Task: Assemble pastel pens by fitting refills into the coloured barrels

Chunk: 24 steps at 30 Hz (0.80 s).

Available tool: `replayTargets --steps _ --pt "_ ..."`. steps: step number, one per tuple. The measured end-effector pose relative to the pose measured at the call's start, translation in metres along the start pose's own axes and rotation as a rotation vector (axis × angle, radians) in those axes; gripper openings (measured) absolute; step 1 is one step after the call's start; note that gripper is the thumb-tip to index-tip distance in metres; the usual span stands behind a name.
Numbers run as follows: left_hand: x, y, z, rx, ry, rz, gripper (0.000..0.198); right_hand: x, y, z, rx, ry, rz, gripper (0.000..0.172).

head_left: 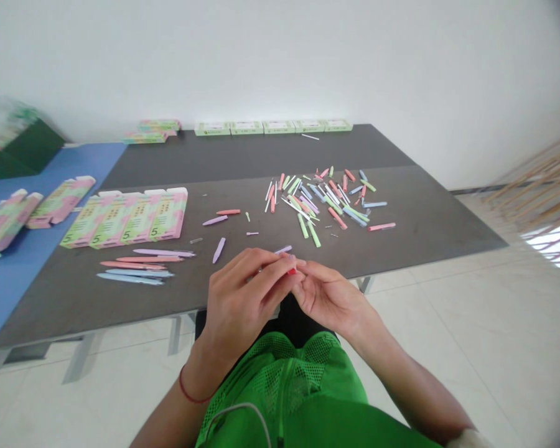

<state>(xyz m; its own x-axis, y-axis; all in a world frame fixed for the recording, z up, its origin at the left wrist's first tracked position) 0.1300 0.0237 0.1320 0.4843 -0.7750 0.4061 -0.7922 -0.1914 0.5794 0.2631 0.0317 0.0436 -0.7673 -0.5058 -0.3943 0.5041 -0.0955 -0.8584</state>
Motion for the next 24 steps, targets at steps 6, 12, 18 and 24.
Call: replayTargets --steps 6,12,18,24 --pt "-0.0014 0.0014 0.0014 0.045 -0.009 0.001 0.015 0.0013 0.0009 -0.001 0.034 0.047 0.009 0.01" --pt "0.0031 0.0036 0.0008 0.066 -0.02 -0.012 0.014 0.0025 0.0042 -0.0038 0.08 0.04 -0.032 0.009" --pt "0.0046 0.0045 0.0001 0.077 -0.024 0.017 0.019 0.0035 0.0018 -0.003 0.048 0.083 -0.078 0.013" --pt "0.0045 0.0053 -0.0021 0.081 -0.013 0.03 0.018 0.004 0.0001 -0.0013 0.109 0.099 -0.111 0.005"
Point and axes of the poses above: each hand's wrist, its own z-axis away from the middle knuckle, its own y-axis out of the back of the hand, x = y × z, the point moved 5 cm from there along -z, towards the middle knuckle, and after that the axes turned 2 degrees about z, right-handed, at the moved point
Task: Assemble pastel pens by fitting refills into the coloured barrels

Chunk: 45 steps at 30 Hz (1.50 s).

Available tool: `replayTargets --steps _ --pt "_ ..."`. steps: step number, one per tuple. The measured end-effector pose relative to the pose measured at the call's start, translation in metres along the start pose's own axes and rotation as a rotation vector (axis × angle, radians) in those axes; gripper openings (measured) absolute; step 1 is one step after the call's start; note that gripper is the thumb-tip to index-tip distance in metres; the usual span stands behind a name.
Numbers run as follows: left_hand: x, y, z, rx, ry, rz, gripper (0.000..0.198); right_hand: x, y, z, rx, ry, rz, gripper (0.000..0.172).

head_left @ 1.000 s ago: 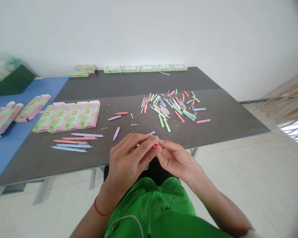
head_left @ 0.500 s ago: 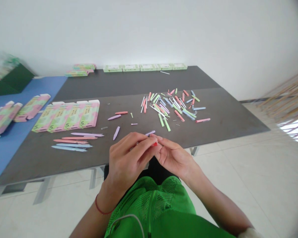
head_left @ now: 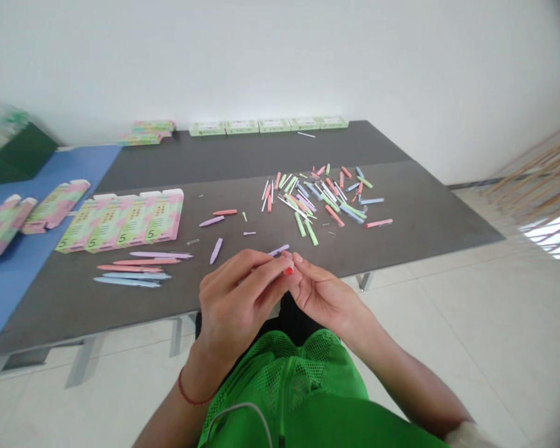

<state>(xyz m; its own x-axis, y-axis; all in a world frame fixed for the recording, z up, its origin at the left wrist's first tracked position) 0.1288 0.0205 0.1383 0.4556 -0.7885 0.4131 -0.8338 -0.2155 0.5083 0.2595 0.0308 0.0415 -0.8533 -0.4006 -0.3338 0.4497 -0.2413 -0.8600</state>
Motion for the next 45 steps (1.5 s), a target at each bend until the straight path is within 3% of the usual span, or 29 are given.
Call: replayTargets --steps 8,15,21,28,37,45 --pt "0.002 0.001 -0.001 0.025 -0.003 0.013 0.019 0.001 -0.003 0.001 0.025 -0.032 -0.038 0.008" --pt "-0.002 -0.001 -0.003 0.035 -0.028 0.025 0.015 0.005 -0.001 -0.002 -0.07 -0.071 -0.036 0.014" --pt "-0.003 -0.007 -0.01 -0.052 -0.054 0.125 0.008 0.004 0.0 -0.008 -0.141 -0.055 0.013 0.013" --pt "-0.011 -0.01 -0.004 -0.083 -0.118 0.149 0.015 0.007 0.002 -0.014 -0.194 -0.076 0.001 0.019" --pt "-0.009 0.002 -0.001 -0.007 -0.096 0.142 0.022 0.01 -0.004 -0.009 -0.215 -0.102 0.042 0.034" --pt "-0.01 0.003 -0.001 0.009 -0.072 0.121 0.019 0.012 -0.006 -0.006 -0.194 -0.068 0.037 0.029"
Point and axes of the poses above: each hand's wrist, its own z-axis away from the middle knuckle, its own y-axis out of the back of the hand, x = y × z, the point moved 5 cm from there along -z, towards the middle knuckle, and after that the axes turned 2 degrees about z, right-handed, at the moved point
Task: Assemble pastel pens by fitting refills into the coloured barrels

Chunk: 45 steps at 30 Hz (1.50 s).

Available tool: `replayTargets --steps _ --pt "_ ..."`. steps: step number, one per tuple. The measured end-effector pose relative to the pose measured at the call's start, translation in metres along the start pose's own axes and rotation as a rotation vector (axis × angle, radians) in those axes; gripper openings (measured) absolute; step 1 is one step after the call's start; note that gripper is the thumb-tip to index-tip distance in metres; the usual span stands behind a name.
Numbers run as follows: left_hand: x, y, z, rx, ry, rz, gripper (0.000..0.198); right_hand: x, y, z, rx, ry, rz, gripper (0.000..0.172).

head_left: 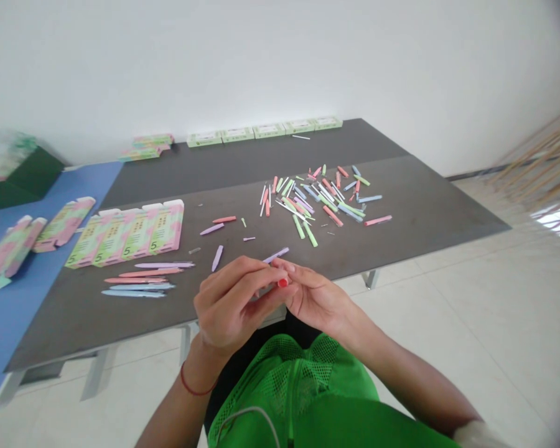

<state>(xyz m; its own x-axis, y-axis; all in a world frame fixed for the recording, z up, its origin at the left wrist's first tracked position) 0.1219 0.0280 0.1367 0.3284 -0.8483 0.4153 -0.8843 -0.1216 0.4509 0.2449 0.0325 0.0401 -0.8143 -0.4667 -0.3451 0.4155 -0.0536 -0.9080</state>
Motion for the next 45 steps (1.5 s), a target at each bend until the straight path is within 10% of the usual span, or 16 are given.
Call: replayTargets --steps 15,25,45 --pt "0.0 0.007 0.004 0.047 0.018 -0.058 0.018 -0.002 0.004 0.001 0.07 0.012 0.031 0.015" --pt "-0.069 0.013 0.009 0.192 0.598 0.307 0.016 -0.015 -0.01 0.015 0.047 0.104 0.326 0.028" --pt "-0.075 0.006 0.005 0.319 0.727 0.354 0.021 -0.006 -0.012 0.014 0.045 0.216 0.531 0.031"
Point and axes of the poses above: each hand's wrist, its own z-axis away from the middle knuckle, its own y-axis out of the back of the hand, x = y × z, the point moved 5 cm from there along -z, towards the middle knuckle, and after that the axes turned 2 degrees about z, right-handed, at the moved point
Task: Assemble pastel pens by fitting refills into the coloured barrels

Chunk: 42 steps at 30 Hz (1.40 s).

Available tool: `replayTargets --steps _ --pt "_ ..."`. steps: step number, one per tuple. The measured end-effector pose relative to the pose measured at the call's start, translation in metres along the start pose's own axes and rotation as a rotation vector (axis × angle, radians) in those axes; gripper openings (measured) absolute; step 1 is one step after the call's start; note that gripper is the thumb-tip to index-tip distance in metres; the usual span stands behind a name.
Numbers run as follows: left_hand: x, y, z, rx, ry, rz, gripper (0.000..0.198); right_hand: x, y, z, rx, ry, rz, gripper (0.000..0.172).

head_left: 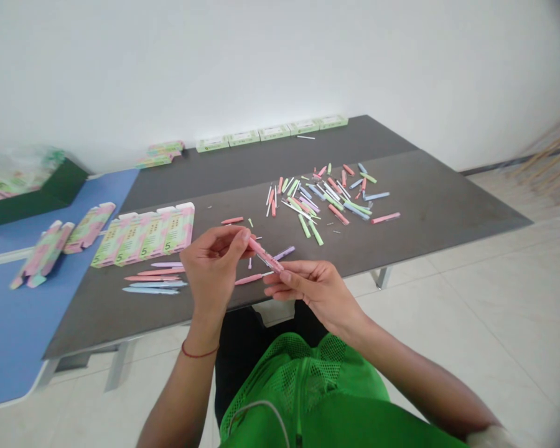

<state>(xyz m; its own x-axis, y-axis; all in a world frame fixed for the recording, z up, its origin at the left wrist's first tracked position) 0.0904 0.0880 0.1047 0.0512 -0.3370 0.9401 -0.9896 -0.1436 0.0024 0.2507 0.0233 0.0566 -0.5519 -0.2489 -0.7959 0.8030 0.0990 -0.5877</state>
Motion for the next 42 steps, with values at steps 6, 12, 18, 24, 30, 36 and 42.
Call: replayTargets --steps 6,12,18,24,30,36,42 --pt "0.001 0.003 -0.002 0.049 -0.043 -0.016 0.023 -0.005 -0.002 0.001 0.031 0.095 0.038 0.029" --pt "0.001 0.005 -0.004 0.029 -0.081 -0.034 0.021 -0.005 -0.004 0.001 -0.001 0.086 -0.012 0.027" --pt "0.057 -0.003 0.025 -0.205 -0.57 -0.319 0.012 0.006 0.002 -0.005 0.005 -0.015 -0.158 0.03" --pt "0.084 -0.01 0.045 -0.317 -0.792 -0.376 0.032 0.009 0.003 -0.008 -0.011 -0.047 -0.275 0.031" --pt "0.082 -0.005 0.046 -0.303 -0.825 -0.325 0.043 0.009 0.0 -0.006 -0.008 -0.064 -0.275 0.026" --pt "0.082 -0.003 0.045 -0.307 -0.777 -0.314 0.05 0.006 -0.004 -0.005 -0.005 -0.044 -0.295 0.023" --pt "0.074 0.003 0.045 -0.273 -0.766 -0.31 0.049 0.008 -0.004 -0.005 0.026 -0.078 -0.337 0.025"
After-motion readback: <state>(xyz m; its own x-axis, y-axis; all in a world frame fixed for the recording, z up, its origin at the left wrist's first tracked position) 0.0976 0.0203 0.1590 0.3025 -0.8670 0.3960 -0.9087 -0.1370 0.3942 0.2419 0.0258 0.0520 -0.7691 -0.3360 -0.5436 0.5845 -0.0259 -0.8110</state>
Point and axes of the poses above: each hand's wrist, its own z-axis away from the middle knuckle, its own y-axis out of the back of the hand, x = y × z, the point moved 5 cm from there along -z, towards the middle knuckle, and after that the axes turned 2 degrees about z, right-handed, at the moved point
